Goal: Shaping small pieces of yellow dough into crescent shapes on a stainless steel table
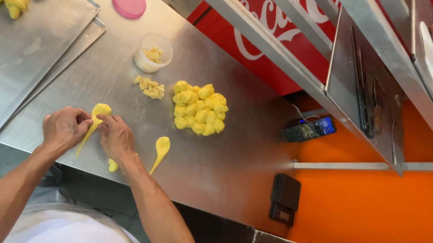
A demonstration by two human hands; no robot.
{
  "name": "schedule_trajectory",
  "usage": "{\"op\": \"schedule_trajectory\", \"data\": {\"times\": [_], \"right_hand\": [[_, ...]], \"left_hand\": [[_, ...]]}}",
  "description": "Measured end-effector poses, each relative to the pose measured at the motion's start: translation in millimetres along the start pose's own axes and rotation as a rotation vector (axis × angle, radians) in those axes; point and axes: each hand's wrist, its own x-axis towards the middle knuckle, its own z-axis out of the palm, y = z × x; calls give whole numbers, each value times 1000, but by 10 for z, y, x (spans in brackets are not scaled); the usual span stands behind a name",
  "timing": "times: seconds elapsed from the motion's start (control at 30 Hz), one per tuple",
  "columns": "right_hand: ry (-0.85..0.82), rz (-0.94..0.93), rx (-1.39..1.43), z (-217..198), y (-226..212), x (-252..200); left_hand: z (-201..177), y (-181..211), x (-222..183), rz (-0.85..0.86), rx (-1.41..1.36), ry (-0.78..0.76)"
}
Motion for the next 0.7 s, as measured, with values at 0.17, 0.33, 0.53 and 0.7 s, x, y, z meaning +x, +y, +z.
{"op": "schedule_trajectory", "data": {"times": [0.17,0.33,0.53,0.7], "right_hand": [[13,-4,15,56,-20,128],[-15,51,-3,50,-68,220],[-119,-33,-26,-71,-100,267],[-123,-171,26,-35,65,146]], "left_hand": [[63,-64,39,-14,-27,3],[43,-7,-32,4,43,55],[112,-14,-60,42,82,129],[143,-37,-92,33,69,152]]}}
